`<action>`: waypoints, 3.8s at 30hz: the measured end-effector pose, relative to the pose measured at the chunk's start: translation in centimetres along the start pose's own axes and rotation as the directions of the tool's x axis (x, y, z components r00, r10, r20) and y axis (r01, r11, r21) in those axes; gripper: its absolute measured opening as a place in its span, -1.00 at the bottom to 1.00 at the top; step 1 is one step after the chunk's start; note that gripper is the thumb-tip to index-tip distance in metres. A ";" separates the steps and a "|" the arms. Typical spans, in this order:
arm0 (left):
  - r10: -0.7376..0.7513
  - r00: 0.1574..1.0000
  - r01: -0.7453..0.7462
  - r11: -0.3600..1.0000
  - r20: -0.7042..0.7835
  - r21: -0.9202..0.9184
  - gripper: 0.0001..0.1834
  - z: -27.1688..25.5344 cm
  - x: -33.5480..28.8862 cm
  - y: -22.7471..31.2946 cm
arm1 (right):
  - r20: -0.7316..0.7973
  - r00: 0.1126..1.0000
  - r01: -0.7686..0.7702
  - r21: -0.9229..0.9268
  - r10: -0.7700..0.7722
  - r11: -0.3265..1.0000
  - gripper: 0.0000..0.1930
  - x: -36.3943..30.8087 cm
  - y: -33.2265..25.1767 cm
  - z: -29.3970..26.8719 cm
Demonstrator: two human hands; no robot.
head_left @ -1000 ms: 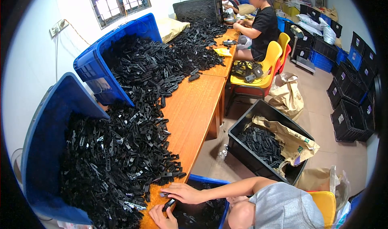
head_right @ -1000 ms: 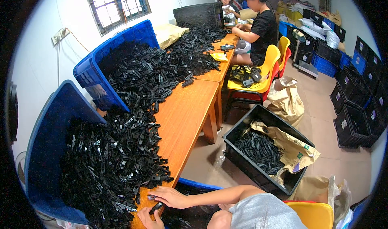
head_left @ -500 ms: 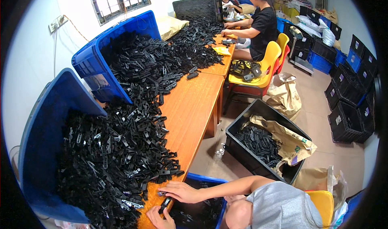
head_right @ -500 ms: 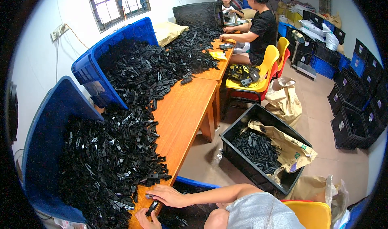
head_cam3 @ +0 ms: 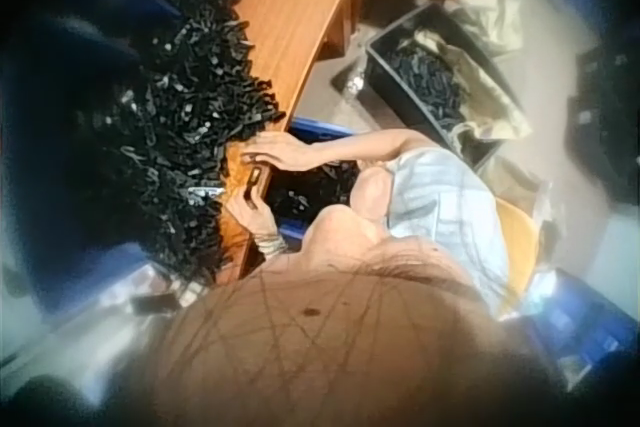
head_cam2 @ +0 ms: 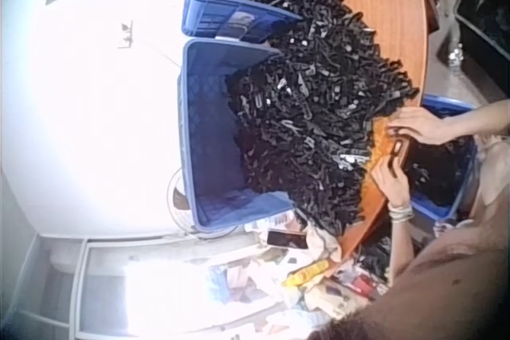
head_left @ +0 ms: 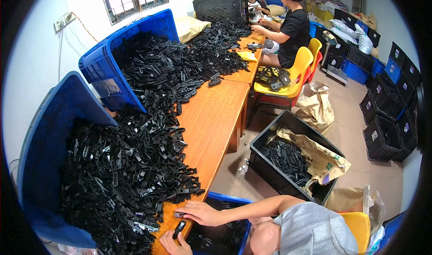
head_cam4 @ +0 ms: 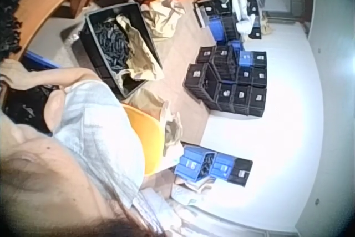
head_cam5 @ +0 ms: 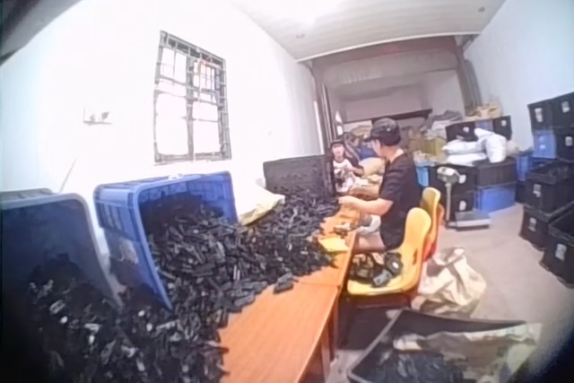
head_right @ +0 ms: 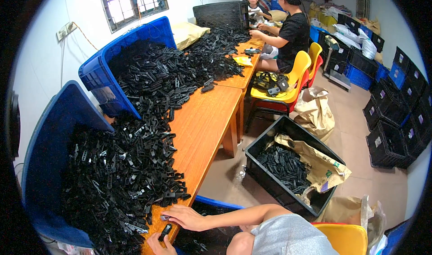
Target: The person assembles plastic components by hand and places the finished pieces into a blue container.
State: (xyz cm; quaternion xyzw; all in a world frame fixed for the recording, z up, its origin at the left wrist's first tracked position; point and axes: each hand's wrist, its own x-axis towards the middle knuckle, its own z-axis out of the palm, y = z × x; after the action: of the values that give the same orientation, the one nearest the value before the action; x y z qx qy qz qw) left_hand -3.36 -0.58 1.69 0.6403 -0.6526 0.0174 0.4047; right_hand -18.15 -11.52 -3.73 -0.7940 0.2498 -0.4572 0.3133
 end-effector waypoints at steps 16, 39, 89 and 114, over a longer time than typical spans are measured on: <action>-0.007 0.999 0.007 1.000 -0.034 0.000 -0.81 0.4 -0.6 -0.9 | 0.022 0.999 0.024 -0.073 -0.023 0.997 -0.56 0.0 0.0 0.0; 0.033 0.994 -0.027 0.998 -0.104 0.063 -0.80 -0.3 -0.6 -1.6 | 0.061 0.997 -0.051 0.044 0.048 0.998 -0.61 0.1 -0.2 0.2; 0.095 0.969 -0.218 0.757 0.227 0.616 -0.53 -2.6 4.2 -6.8 | 0.246 0.914 0.403 -0.466 -0.322 0.788 -0.77 8.0 0.5 0.2; -0.170 0.984 0.173 0.984 0.058 -0.045 -0.75 -0.5 -0.3 -2.5 | 0.214 0.947 -0.288 0.247 0.238 0.925 -0.75 5.1 -2.5 0.3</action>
State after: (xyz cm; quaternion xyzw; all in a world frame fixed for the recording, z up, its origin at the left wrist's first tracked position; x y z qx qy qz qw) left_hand -1.05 -0.51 0.61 0.6839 -0.6061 -0.0512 0.4028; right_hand -15.32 -13.19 0.86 -0.7400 0.2590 -0.3674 0.5004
